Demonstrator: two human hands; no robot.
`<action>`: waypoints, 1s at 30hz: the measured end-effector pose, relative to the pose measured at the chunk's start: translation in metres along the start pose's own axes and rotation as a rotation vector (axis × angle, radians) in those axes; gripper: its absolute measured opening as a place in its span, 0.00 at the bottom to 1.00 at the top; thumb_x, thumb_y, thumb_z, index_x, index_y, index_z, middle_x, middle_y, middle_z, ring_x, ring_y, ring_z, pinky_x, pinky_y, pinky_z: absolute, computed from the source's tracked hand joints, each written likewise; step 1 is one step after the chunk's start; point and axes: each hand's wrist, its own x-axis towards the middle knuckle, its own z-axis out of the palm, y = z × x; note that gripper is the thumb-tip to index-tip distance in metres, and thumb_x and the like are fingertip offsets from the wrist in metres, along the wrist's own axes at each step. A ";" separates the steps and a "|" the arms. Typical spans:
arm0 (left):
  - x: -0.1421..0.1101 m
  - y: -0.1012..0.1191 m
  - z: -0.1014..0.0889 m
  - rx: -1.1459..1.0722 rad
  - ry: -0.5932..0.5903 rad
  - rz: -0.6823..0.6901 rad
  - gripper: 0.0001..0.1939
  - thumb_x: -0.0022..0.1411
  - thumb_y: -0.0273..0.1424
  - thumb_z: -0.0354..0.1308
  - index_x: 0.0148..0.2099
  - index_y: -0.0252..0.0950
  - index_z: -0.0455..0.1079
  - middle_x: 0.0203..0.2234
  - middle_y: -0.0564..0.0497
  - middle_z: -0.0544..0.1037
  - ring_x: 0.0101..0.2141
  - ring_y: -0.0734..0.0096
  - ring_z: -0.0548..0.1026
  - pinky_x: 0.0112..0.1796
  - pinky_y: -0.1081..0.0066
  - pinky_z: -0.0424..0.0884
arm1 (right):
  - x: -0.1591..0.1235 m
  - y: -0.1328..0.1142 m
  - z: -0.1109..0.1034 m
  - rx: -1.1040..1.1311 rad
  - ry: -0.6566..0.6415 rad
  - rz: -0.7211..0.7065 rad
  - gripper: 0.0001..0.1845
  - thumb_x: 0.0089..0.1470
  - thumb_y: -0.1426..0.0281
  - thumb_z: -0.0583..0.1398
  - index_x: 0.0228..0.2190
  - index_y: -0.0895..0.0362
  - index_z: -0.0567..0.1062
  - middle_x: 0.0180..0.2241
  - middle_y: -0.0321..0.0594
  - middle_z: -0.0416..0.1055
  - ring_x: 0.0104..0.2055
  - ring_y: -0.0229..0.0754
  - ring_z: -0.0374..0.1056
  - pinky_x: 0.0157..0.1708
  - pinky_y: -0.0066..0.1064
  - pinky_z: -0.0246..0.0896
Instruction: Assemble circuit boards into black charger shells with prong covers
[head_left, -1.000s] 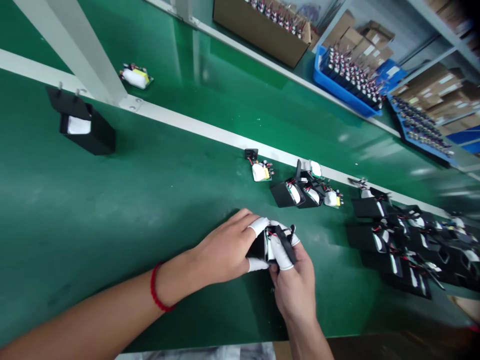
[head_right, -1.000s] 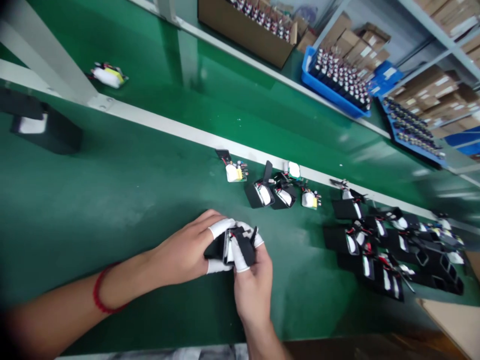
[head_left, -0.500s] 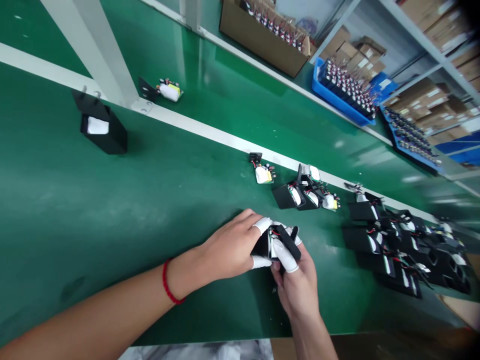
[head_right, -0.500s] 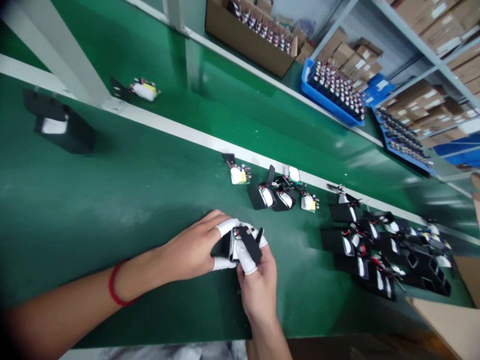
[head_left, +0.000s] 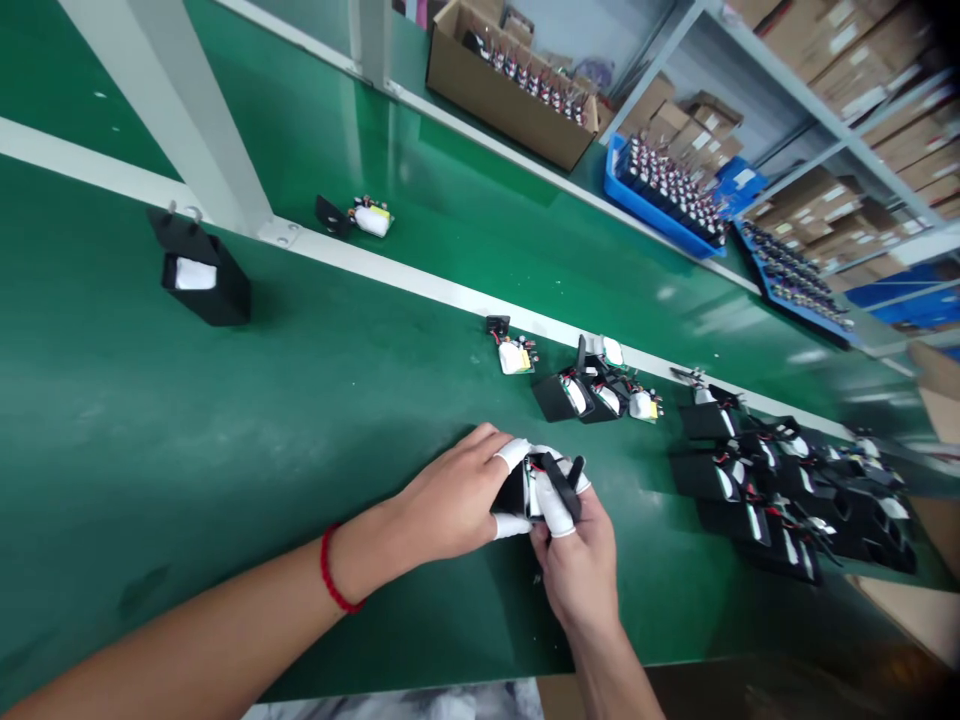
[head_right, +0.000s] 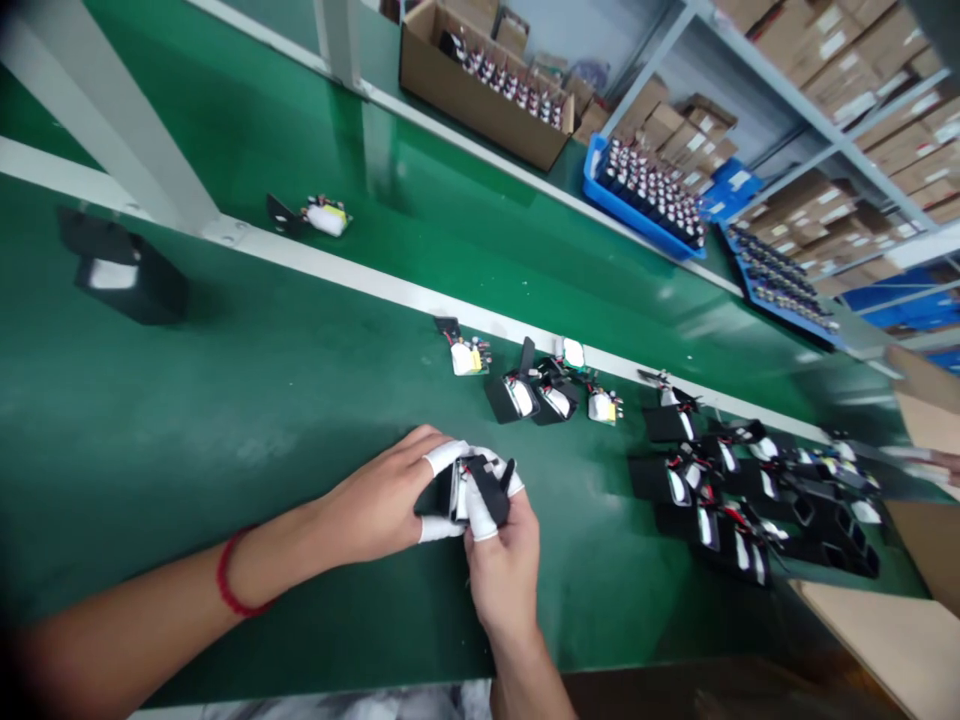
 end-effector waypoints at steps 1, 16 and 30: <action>0.000 0.000 0.000 0.007 0.001 -0.008 0.23 0.58 0.34 0.67 0.54 0.35 0.67 0.48 0.43 0.76 0.51 0.53 0.70 0.52 0.55 0.70 | -0.001 -0.002 -0.002 0.017 -0.011 0.020 0.22 0.43 0.57 0.72 0.36 0.55 0.76 0.21 0.30 0.66 0.18 0.29 0.51 0.14 0.19 0.45; -0.005 0.035 -0.004 0.145 0.005 -0.038 0.39 0.60 0.38 0.64 0.68 0.35 0.51 0.54 0.36 0.70 0.53 0.47 0.72 0.52 0.50 0.73 | -0.015 -0.010 -0.017 0.123 0.012 -0.063 0.18 0.43 0.62 0.72 0.35 0.56 0.77 0.17 0.28 0.64 0.17 0.31 0.54 0.14 0.21 0.52; 0.000 0.053 0.017 0.210 0.083 0.005 0.30 0.65 0.39 0.57 0.66 0.40 0.55 0.59 0.42 0.70 0.53 0.55 0.76 0.50 0.62 0.77 | -0.001 -0.053 -0.075 0.283 0.002 0.064 0.24 0.35 0.48 0.67 0.22 0.55 0.72 0.16 0.31 0.62 0.16 0.27 0.34 0.09 0.17 0.30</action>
